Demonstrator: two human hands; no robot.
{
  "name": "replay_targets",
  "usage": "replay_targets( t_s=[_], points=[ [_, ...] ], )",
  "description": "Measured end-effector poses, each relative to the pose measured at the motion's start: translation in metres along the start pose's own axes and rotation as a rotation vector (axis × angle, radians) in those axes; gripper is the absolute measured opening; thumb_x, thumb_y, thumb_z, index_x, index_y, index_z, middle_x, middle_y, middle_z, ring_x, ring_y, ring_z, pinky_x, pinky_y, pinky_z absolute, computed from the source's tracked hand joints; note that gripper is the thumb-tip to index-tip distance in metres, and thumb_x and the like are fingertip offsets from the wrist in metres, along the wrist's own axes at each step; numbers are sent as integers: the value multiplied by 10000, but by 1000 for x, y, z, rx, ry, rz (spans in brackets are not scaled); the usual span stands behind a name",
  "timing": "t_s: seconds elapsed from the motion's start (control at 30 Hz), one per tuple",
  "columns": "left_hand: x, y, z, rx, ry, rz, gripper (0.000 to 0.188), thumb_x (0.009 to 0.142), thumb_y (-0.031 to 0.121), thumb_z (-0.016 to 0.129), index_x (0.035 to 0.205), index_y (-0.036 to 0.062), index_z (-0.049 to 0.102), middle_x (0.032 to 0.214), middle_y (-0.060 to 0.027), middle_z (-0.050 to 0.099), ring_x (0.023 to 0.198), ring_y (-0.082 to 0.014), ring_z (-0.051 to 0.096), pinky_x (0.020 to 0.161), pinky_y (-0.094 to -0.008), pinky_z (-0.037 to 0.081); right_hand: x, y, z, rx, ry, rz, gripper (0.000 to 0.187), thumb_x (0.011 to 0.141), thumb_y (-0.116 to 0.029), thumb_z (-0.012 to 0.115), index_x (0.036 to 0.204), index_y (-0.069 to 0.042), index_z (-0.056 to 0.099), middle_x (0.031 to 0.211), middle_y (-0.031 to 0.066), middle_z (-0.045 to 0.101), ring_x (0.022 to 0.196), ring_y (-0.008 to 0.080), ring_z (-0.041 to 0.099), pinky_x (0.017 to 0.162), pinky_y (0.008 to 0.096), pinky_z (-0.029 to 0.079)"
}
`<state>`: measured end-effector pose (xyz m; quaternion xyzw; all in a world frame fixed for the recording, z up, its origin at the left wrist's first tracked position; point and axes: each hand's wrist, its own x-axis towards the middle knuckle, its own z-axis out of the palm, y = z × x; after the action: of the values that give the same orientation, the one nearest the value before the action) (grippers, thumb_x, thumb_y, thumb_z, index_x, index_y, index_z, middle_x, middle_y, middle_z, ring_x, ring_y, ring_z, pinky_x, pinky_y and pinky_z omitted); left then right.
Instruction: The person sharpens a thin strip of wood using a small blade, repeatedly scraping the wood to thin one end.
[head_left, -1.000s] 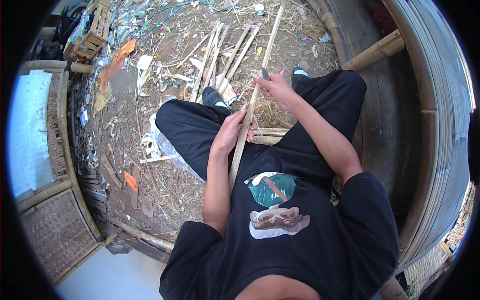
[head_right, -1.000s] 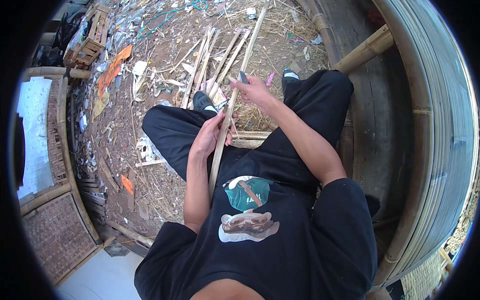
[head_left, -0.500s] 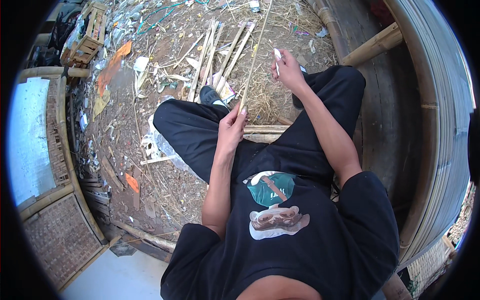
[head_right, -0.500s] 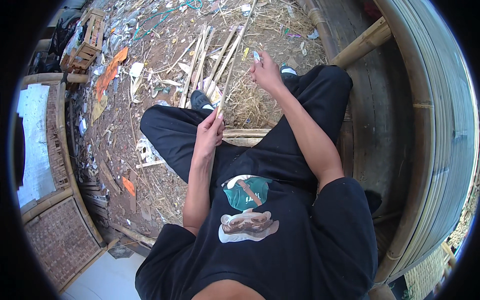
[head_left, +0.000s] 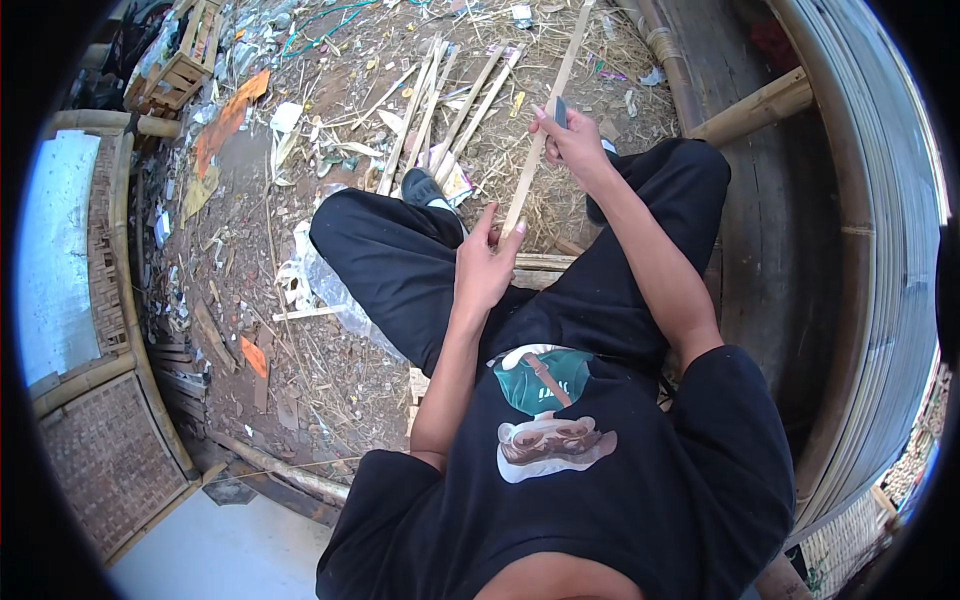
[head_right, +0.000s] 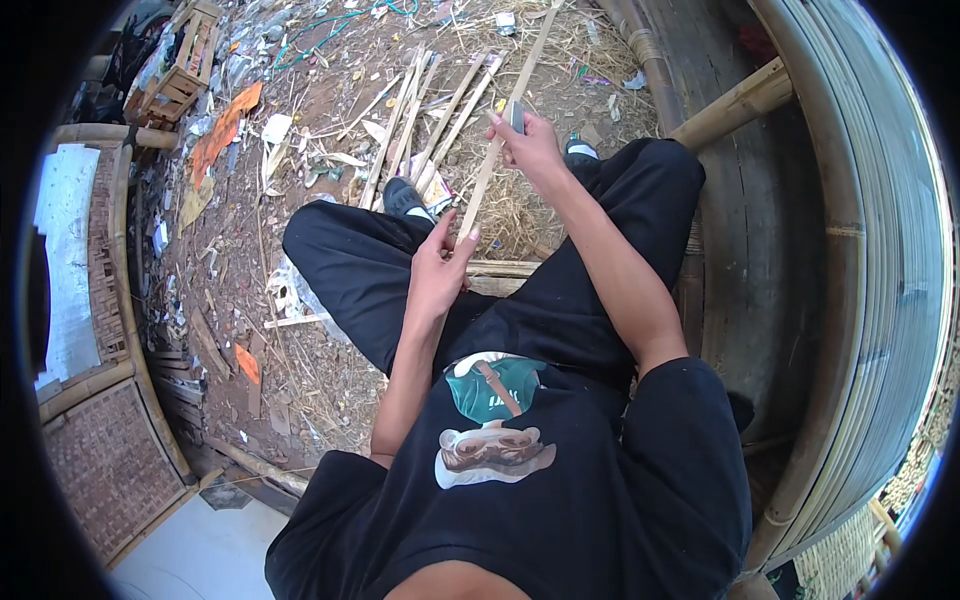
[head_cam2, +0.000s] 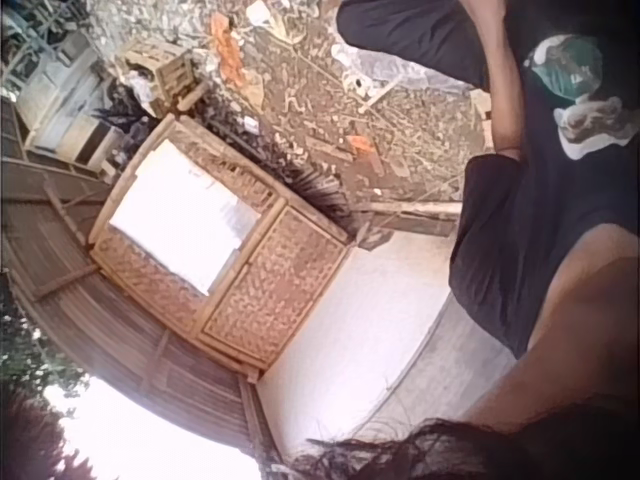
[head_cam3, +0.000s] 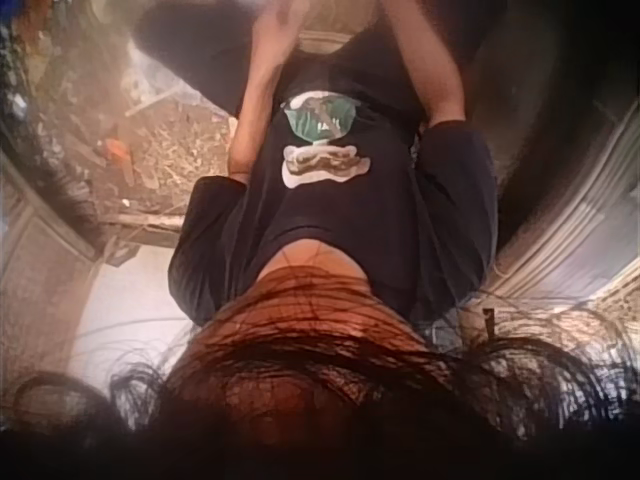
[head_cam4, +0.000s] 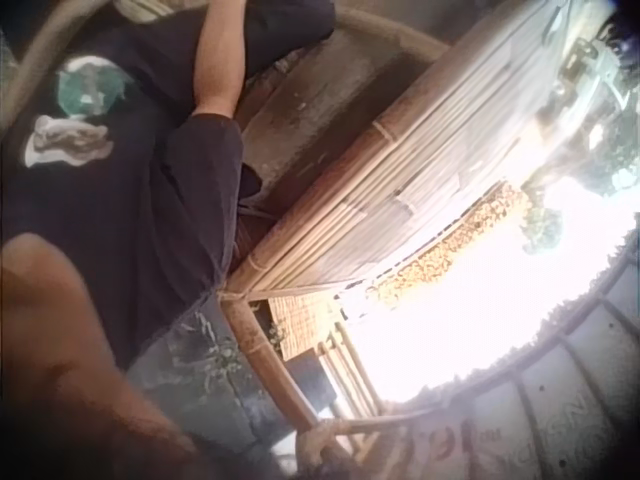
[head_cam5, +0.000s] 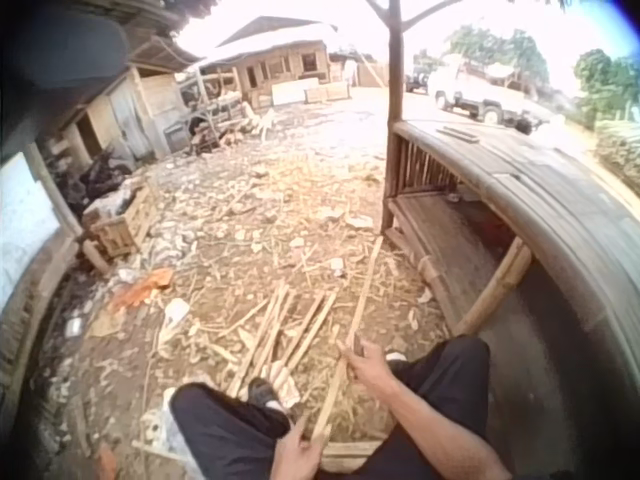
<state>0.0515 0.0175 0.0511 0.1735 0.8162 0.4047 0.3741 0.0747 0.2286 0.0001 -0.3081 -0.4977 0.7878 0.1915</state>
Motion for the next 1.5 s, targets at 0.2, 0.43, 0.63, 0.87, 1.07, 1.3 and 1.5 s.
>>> replay_targets(
  t_s=[0.2,0.43,0.63,0.87,1.07,1.3,1.5],
  points=[
    [16,-21,7,20,85,257,364,965,307,506,1184,24,573,727,-124,625,643,-165,565,636,-323,452,8,7,-5,-134,48,64,254,989,-278,510,1008,-31,566,705,-4,521,483,46,421,436,220,342],
    [21,-47,-4,-182,-91,172,368,1005,322,438,1049,-7,599,615,-13,443,586,-102,422,553,-298,379,20,-26,-22,-305,1,-159,310,984,-155,480,1275,-54,507,668,28,570,495,80,508,467,246,414],
    [20,-43,-2,-369,-243,104,331,1029,296,399,1057,31,596,571,102,297,455,-11,241,408,-202,200,66,-54,-42,-883,37,-359,292,966,-152,513,1244,-143,601,654,-4,602,564,74,546,529,245,434],
    [21,-42,1,-98,-82,191,352,1019,286,412,1000,6,624,570,40,390,503,-52,347,477,-249,310,93,-44,-54,-881,93,-360,374,958,-106,487,1270,-273,607,709,0,601,609,69,499,600,263,438],
    [18,-33,-3,-23,-55,121,345,1004,283,433,969,-4,620,633,-56,502,609,-122,455,588,-306,395,115,-44,-49,-841,148,-360,397,947,-84,483,1257,-295,615,701,0,592,616,58,499,593,250,431],
    [19,-28,-1,2,-81,103,347,1004,287,432,972,-6,616,664,-85,539,620,-146,481,609,-317,413,147,-36,-66,-861,260,-453,478,847,-12,527,1234,-274,628,806,60,654,712,80,579,670,258,464],
    [19,-27,-1,-40,-77,117,342,1005,282,438,976,-7,617,633,-59,501,602,-127,457,586,-311,398,154,-32,-68,-889,332,-507,507,808,7,553,1228,-267,629,938,106,702,794,109,637,720,268,491]
  ],
)
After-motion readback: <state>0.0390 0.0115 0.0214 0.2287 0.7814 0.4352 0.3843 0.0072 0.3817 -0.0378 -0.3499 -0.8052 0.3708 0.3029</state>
